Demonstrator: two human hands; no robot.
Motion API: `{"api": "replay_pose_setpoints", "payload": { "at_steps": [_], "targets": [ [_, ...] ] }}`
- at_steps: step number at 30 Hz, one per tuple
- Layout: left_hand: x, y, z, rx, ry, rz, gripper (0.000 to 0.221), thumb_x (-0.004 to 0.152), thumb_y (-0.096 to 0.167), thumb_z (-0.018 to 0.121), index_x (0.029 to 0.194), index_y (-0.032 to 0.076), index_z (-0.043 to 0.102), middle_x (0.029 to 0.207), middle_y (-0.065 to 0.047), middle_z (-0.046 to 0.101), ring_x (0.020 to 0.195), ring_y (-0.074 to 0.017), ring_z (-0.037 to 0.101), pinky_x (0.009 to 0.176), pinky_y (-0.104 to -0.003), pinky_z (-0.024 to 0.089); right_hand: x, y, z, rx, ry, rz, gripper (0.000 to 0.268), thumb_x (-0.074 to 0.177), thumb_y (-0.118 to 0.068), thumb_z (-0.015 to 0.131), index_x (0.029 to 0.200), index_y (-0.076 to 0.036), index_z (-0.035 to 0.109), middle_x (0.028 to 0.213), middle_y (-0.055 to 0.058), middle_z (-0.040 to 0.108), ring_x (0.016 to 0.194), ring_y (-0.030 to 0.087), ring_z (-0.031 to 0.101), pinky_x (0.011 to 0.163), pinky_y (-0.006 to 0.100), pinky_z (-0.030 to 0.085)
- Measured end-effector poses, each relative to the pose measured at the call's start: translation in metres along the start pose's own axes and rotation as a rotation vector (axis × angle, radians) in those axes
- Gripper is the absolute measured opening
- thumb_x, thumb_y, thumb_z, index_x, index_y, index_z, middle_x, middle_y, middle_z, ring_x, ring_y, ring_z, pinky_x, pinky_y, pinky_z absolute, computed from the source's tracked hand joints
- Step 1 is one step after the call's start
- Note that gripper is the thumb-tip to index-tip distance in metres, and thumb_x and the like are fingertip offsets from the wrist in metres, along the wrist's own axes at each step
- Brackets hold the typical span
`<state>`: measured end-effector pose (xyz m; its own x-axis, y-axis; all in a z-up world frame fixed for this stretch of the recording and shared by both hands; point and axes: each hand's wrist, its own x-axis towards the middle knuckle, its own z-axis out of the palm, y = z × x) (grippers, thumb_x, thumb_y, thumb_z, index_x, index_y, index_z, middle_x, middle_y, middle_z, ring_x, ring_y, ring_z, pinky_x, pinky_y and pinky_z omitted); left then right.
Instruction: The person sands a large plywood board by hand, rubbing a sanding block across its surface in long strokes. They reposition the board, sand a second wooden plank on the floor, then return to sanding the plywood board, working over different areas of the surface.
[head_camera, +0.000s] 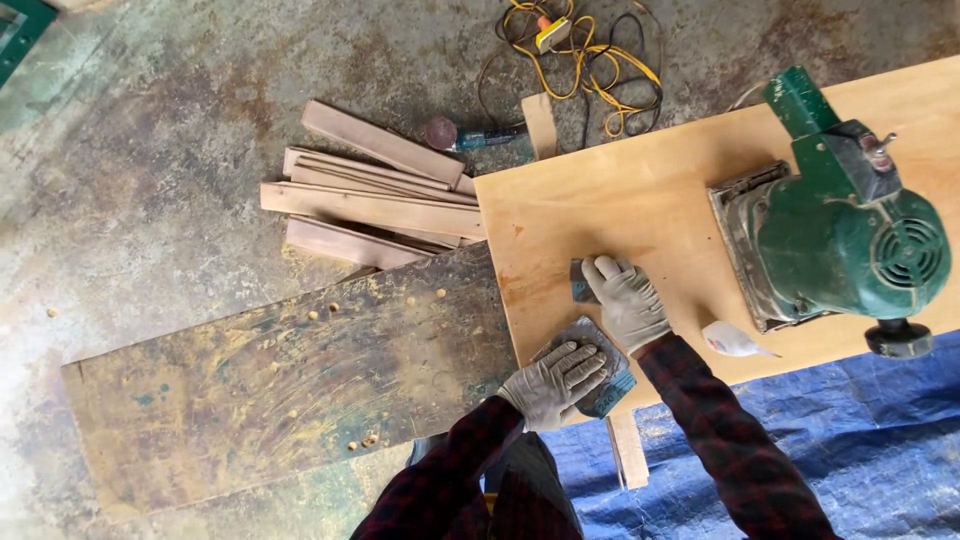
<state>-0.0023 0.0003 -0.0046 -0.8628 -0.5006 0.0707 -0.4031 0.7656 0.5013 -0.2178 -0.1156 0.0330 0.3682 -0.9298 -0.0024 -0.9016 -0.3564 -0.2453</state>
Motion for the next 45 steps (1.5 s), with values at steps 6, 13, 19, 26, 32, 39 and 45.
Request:
{"api": "replay_pose_setpoints", "payload": {
  "at_steps": [6, 13, 19, 26, 32, 39, 45],
  "targets": [
    [0.002, 0.001, -0.003, 0.032, 0.002, -0.013, 0.072, 0.091, 0.035, 0.059, 0.156, 0.009, 0.043, 0.16, -0.012, 0.045, 0.153, -0.0271, 0.038, 0.131, -0.048, 0.021, 0.022, -0.003, 0.002, 0.041, 0.12, -0.057, 0.047, 0.08, -0.003, 0.062, 0.126, -0.004, 0.063, 0.113, 0.014, 0.06, 0.1, 0.037, 0.059, 0.084, 0.047, 0.051],
    [0.0, -0.002, -0.001, 0.05, -0.019, -0.002, 0.072, 0.092, 0.035, 0.057, 0.158, 0.011, 0.041, 0.163, -0.011, 0.043, 0.155, -0.0263, 0.035, 0.132, -0.047, 0.02, 0.031, -0.032, -0.007, 0.15, -0.013, -0.191, 0.043, 0.08, 0.001, 0.059, 0.123, -0.004, 0.064, 0.108, 0.013, 0.06, 0.099, 0.036, 0.06, 0.085, 0.046, 0.051],
    [0.005, -0.001, -0.008, -0.002, -0.074, -0.029, 0.074, 0.092, 0.038, 0.056, 0.158, 0.012, 0.038, 0.163, -0.011, 0.038, 0.154, -0.0273, 0.031, 0.131, -0.05, 0.017, 0.048, -0.063, 0.01, 0.099, 0.026, -0.094, 0.047, 0.079, 0.004, 0.057, 0.125, -0.001, 0.064, 0.112, 0.014, 0.06, 0.101, 0.036, 0.06, 0.087, 0.045, 0.051],
    [0.002, -0.004, 0.003, 0.037, -0.083, -0.008, 0.073, 0.094, 0.039, 0.055, 0.16, 0.013, 0.037, 0.166, -0.01, 0.034, 0.157, -0.029, 0.028, 0.133, -0.051, 0.017, 0.051, -0.063, 0.023, 0.318, 0.028, -0.226, 0.043, 0.084, 0.001, 0.057, 0.126, -0.004, 0.064, 0.113, 0.012, 0.061, 0.102, 0.033, 0.059, 0.088, 0.043, 0.053],
    [0.004, -0.007, -0.004, 0.031, -0.167, 0.013, 0.068, 0.094, 0.038, 0.053, 0.155, 0.011, 0.04, 0.166, -0.012, 0.032, 0.156, -0.0311, 0.026, 0.131, -0.053, 0.015, 0.055, -0.101, 0.018, 0.082, -0.072, -0.147, 0.041, 0.086, -0.001, 0.058, 0.127, -0.001, 0.064, 0.108, 0.013, 0.059, 0.1, 0.032, 0.059, 0.087, 0.042, 0.053],
    [0.003, -0.006, -0.001, -0.028, -0.13, -0.01, 0.068, 0.094, 0.039, 0.054, 0.156, 0.013, 0.041, 0.164, -0.011, 0.035, 0.156, -0.0312, 0.027, 0.132, -0.055, 0.016, 0.071, -0.082, 0.012, 0.135, 0.018, -0.175, 0.042, 0.082, 0.001, 0.058, 0.123, -0.003, 0.065, 0.107, 0.013, 0.059, 0.098, 0.032, 0.058, 0.084, 0.044, 0.052],
    [0.001, -0.009, 0.011, 0.034, -0.097, 0.006, 0.066, 0.093, 0.037, 0.054, 0.154, 0.014, 0.042, 0.164, -0.011, 0.036, 0.156, -0.0313, 0.028, 0.13, -0.054, 0.018, 0.051, -0.101, 0.034, 0.082, -0.045, -0.198, 0.041, 0.085, 0.001, 0.061, 0.125, -0.001, 0.066, 0.104, 0.012, 0.059, 0.096, 0.031, 0.059, 0.085, 0.041, 0.053]
  ]
}}
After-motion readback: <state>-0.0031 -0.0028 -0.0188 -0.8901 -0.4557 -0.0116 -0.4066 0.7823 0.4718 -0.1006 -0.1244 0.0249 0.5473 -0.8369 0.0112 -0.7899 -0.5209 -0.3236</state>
